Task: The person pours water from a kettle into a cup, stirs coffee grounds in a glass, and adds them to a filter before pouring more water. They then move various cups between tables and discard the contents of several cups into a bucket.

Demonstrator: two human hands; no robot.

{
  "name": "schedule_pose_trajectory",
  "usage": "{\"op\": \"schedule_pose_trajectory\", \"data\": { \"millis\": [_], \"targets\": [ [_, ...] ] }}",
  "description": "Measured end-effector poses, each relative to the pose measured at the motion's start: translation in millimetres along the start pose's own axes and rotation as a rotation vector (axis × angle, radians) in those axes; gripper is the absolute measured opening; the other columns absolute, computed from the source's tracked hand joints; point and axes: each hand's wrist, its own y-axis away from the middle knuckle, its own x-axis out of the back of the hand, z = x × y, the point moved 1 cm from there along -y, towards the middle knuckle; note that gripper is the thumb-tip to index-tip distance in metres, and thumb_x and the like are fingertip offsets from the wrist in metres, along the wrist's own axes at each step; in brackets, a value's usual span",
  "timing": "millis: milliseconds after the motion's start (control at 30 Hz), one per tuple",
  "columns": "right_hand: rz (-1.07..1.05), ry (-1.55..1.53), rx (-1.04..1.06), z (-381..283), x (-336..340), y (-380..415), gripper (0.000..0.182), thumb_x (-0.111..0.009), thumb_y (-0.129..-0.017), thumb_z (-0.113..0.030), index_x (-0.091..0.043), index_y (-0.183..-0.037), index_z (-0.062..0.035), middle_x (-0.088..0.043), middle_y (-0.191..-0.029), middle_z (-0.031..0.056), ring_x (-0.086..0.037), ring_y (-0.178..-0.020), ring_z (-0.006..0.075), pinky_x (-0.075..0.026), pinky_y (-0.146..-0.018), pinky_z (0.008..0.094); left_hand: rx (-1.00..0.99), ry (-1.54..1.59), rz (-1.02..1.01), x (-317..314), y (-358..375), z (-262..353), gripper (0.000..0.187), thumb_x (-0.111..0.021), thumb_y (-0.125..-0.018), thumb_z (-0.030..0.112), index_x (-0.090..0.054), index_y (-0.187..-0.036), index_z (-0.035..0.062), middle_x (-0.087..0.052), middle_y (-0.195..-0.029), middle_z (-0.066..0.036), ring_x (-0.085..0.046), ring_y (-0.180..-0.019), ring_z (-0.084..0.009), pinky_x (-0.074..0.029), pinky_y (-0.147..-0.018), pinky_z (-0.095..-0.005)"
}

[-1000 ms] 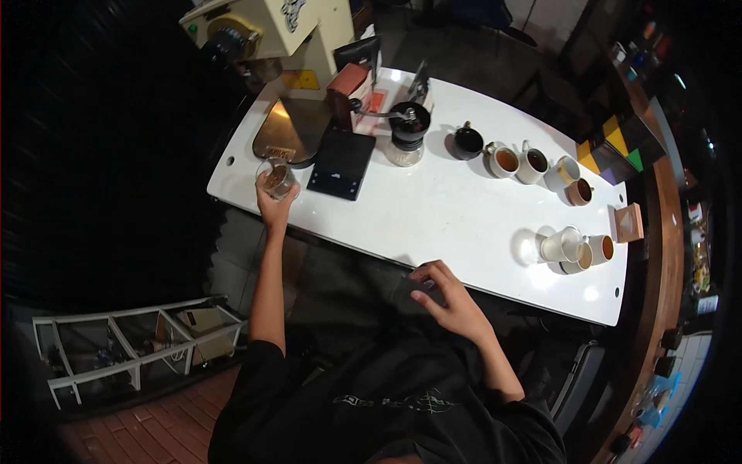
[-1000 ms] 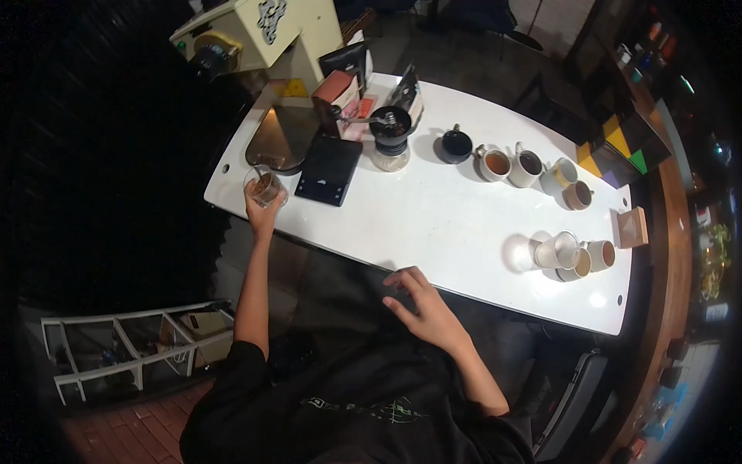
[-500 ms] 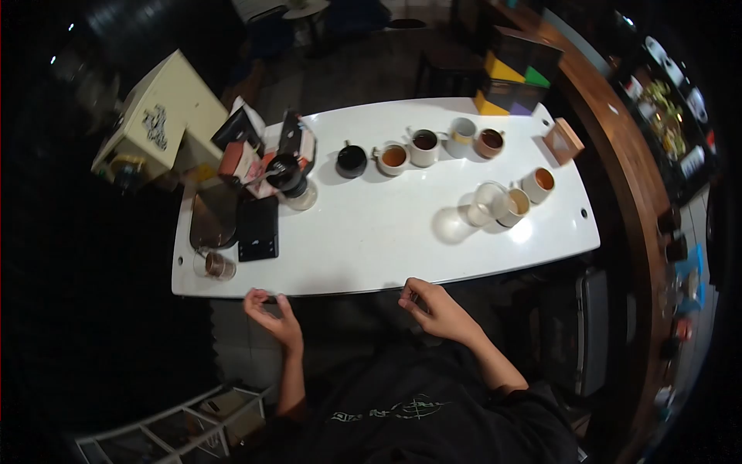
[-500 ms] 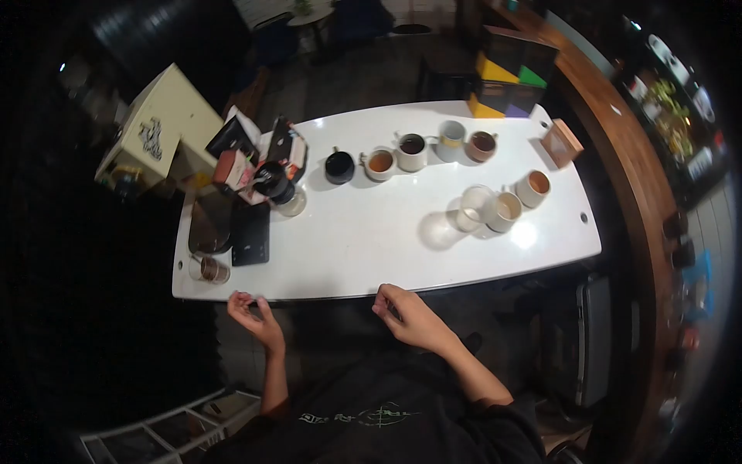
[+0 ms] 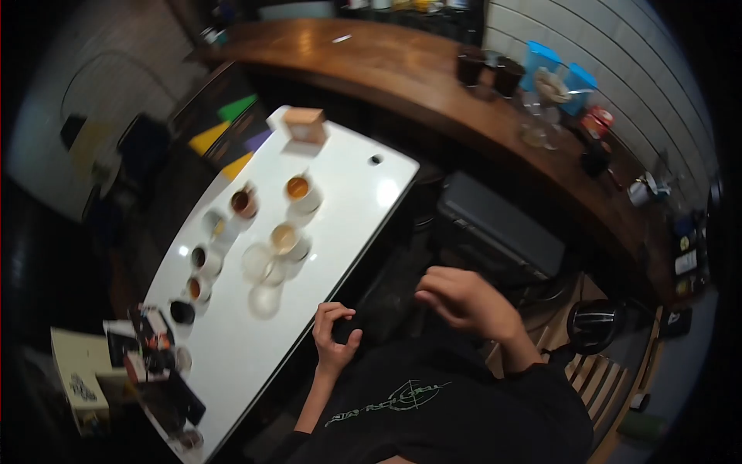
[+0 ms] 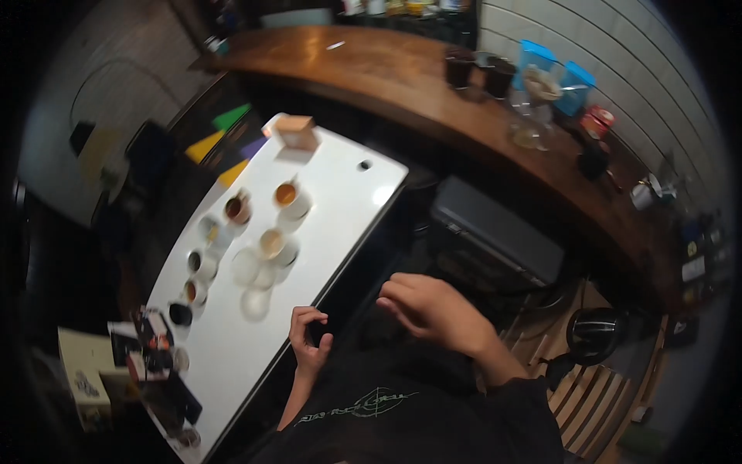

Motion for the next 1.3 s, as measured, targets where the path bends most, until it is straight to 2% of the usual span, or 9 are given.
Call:
{"op": "schedule_pose_trajectory", "data": {
  "millis": [67, 200, 267, 333, 567, 900, 1133, 1200, 1300],
  "targets": [
    [0.207, 0.026, -0.07, 7.2, 84.9, 13.4, 0.012, -0.063, -0.09, -0.008, -0.058, -0.083, -0.001, -0.053, -0.073, 0.0137, -0.055, -0.066, 0.0319, -0.044, -0.061, 0.0386, -0.028, 0.075, -0.077, -61.4, -37.0, -2.5, 0.038, -0.073, -0.082, 0.034, -0.062, -0.099, 0.0024, -0.054, -0.091, -0.011, -0.056, -0.076, -0.021, -0.048, -0.07, -0.0316],
    [0.813, 0.149, -0.225, 58.8, 202.1, 41.8, 0.027, -0.058, -0.096, -0.02, -0.054, -0.078, -0.0008, -0.051, -0.068, 0.0036, -0.05, -0.062, 0.0118, -0.037, -0.059, 0.0239, -0.087, 0.155, -0.188, -170.0, -125.0, 22.8, 0.041, -0.075, -0.079, 0.033, -0.061, -0.101, 0.0016, -0.054, -0.092, -0.011, -0.056, -0.076, -0.0217, -0.048, -0.07, -0.0326],
    [0.979, 0.046, -0.289, 92.5, 250.8, 41.8, 0.028, -0.053, -0.1, -0.021, -0.051, -0.078, -0.0039, -0.045, -0.067, -0.0038, -0.04, -0.062, 0.0029, -0.031, -0.056, 0.0225, -0.195, 0.172, -0.267, -216.5, -167.2, 34.2, 0.046, -0.076, -0.077, 0.03, -0.058, -0.107, 0.001, -0.054, -0.095, -0.011, -0.055, -0.081, -0.0224, -0.047, -0.075, -0.0335],
    [1.05, -0.002, -0.284, 126.9, 290.8, 23.6, 0.03, -0.052, -0.102, -0.024, -0.051, -0.08, -0.0039, -0.043, -0.065, -0.0041, -0.038, -0.061, 0.0027, -0.03, -0.054, 0.0236, -0.136, 0.227, -0.292, -256.8, -206.7, 44.7, 0.052, -0.078, -0.074, 0.025, -0.055, -0.115, 0.001, -0.053, -0.099, -0.011, -0.054, -0.088, -0.0222, -0.046, -0.08, -0.0338],
    [0.817, 0.24, -0.452, 211.3, 364.0, -25.2, 0.041, -0.059, -0.098, -0.038, -0.057, -0.085, 0.0013, -0.046, -0.061, 0.0019, -0.041, -0.057, 0.0087, -0.035, -0.053, 0.0284, -0.157, 0.225, -0.366, -368.9, -305.2, 48.9, 0.074, -0.076, -0.077, 0.029, -0.041, -0.138, 0.0034, -0.049, -0.134, -0.014, -0.049, -0.126, -0.0276, -0.04, -0.104, -0.0422],
    [0.728, 0.339, -0.458, 231.5, 388.1, -44.8, 0.04, -0.06, -0.097, -0.035, -0.057, -0.083, 0.002, -0.046, -0.056, 0.0079, -0.04, -0.053, 0.0142, -0.033, -0.052, 0.0341, -0.256, 0.267, -0.377, -433.2, -351.7, 43.5, 0.085, -0.082, -0.072, 0.027, -0.038, -0.139, 0.0002, -0.044, -0.137, -0.018, -0.043, -0.13, -0.0339, -0.034, -0.11, -0.0434],
    [0.529, 0.342, -0.195, 206.5, 395.9, -60.7, 0.02, -0.062, -0.093, -0.017, -0.061, -0.093, 0.0026, -0.058, -0.07, 0.0128, -0.05, -0.057, 0.0169, -0.042, -0.056, 0.0323, -0.25, 0.226, -0.393, -445.9, -346.4, 44.6, 0.072, -0.08, -0.074, 0.027, -0.048, -0.132, -0.0018, -0.045, -0.135, -0.02, -0.044, -0.128, -0.0371, -0.037, -0.106, -0.0444],
    [0.485, 0.359, 0.064, 203.1, 395.1, -64.6, 0.013, -0.063, -0.091, -0.01, -0.061, -0.093, 0.0028, -0.06, -0.075, 0.0146, -0.054, -0.059, 0.0217, -0.044, -0.058, 0.0341, -0.268, 0.217, -0.384, -446.4, -346.2, 43.8, 0.069, -0.08, -0.075, 0.027, -0.05, -0.13, -0.0017, -0.045, -0.135, -0.021, -0.045, -0.127, -0.0373, -0.038, -0.106, -0.0444],
    [0.427, 0.368, 0.159, 197.8, 398.6, -70.2, 0.01, -0.062, -0.089, -0.005, -0.06, -0.095, 0.0028, -0.063, -0.081, 0.0174, -0.06, -0.066, 0.0311, -0.046, -0.061, 0.0371, -0.275, 0.206, -0.385, -445.8, -346.7, 44.5, 0.065, -0.079, -0.076, 0.027, -0.052, -0.128, -0.0015, -0.045, -0.134, -0.021, -0.045, -0.127, -0.0373, -0.038, -0.105, -0.0445]
  ]
}}
